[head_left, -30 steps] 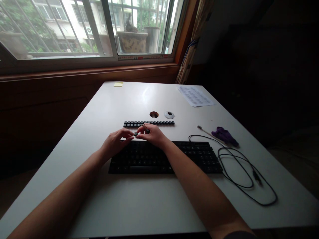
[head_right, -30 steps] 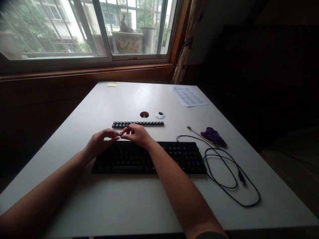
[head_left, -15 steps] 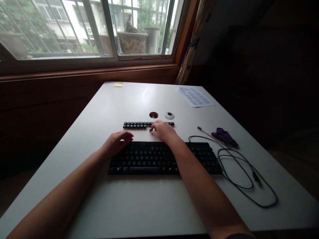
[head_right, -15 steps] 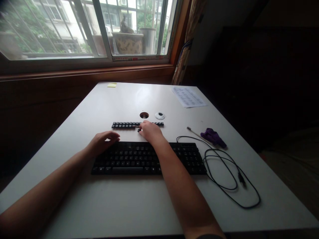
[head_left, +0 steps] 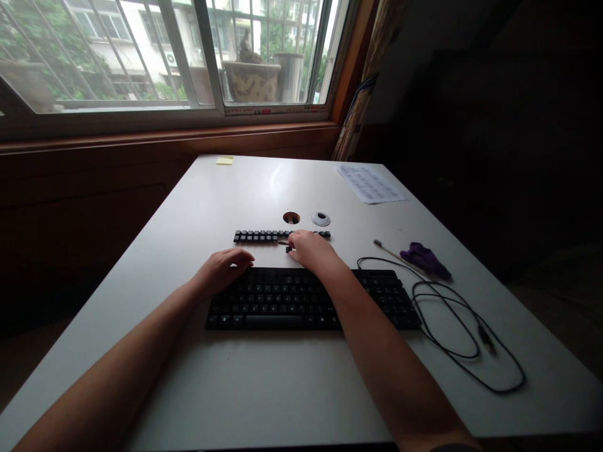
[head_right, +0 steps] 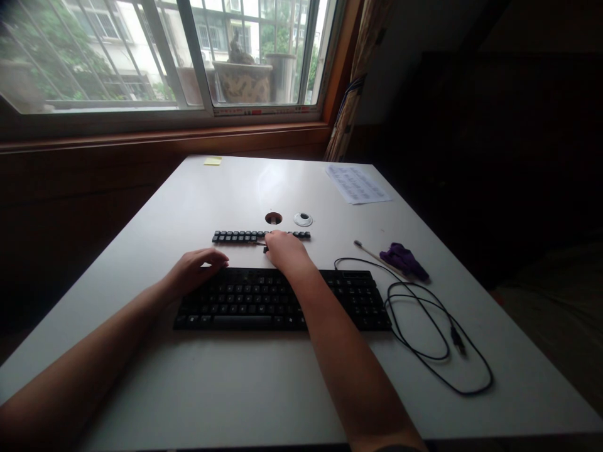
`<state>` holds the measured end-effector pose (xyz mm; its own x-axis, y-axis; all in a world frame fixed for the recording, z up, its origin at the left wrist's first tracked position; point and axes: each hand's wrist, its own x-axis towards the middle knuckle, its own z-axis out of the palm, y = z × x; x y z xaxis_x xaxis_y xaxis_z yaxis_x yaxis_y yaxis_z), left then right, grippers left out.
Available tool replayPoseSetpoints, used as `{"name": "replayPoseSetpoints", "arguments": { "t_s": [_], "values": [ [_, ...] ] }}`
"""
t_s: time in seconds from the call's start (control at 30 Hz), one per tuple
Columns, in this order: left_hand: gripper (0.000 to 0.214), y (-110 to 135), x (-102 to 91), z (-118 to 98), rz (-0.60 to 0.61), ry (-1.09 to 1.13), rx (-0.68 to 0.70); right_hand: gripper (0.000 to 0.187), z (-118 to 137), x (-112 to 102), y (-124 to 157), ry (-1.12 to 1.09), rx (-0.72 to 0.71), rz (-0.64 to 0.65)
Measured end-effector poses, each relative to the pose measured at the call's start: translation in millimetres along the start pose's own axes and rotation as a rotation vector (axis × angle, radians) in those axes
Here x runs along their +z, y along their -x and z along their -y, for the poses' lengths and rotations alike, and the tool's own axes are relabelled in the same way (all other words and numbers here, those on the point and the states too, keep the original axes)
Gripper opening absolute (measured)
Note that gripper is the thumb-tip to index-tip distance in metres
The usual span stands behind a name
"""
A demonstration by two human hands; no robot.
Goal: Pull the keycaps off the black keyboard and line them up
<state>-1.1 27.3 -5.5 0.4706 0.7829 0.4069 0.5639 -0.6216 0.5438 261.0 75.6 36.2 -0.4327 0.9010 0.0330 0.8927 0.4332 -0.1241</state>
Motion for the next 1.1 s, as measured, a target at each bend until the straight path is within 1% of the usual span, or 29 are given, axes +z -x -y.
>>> {"name": "replayPoseSetpoints", "arguments": {
  "t_s": [0.37,0.57,0.73,0.8,0.9,0.97,1.1],
  "values": [
    [0.015,-0.9,-1.1,-2.2,0.006,0.008,0.005,0.018,6.8,-6.8,5.0,0.053,0.006,0.051],
    [0.015,-0.3,-1.2,-1.4,0.016,0.012,-0.007,0.016,6.6,-5.9,4.7,0.036,0.001,0.017],
    [0.016,0.2,-2.1,-1.5,0.014,0.01,0.001,0.017,-2.1,-14.1,5.8,-0.048,0.001,-0.023],
    [0.016,0.6,-2.3,-0.7,0.016,0.006,-0.003,0.016,-7.9,-17.6,6.4,-0.07,-0.025,-0.031],
    [0.016,1.3,-2.5,1.3,0.012,0.002,0.003,0.02,-15.9,-20.1,7.2,-0.124,-0.104,-0.015],
    [0.016,1.5,-2.7,2.4,0.006,0.0,0.012,0.023,-19.2,-20.2,7.8,-0.154,-0.141,0.009],
    [0.016,1.4,-3.9,1.4,0.014,-0.012,0.014,0.028,-20.8,-19.6,8.8,-0.164,-0.162,0.077]
  ]
}}
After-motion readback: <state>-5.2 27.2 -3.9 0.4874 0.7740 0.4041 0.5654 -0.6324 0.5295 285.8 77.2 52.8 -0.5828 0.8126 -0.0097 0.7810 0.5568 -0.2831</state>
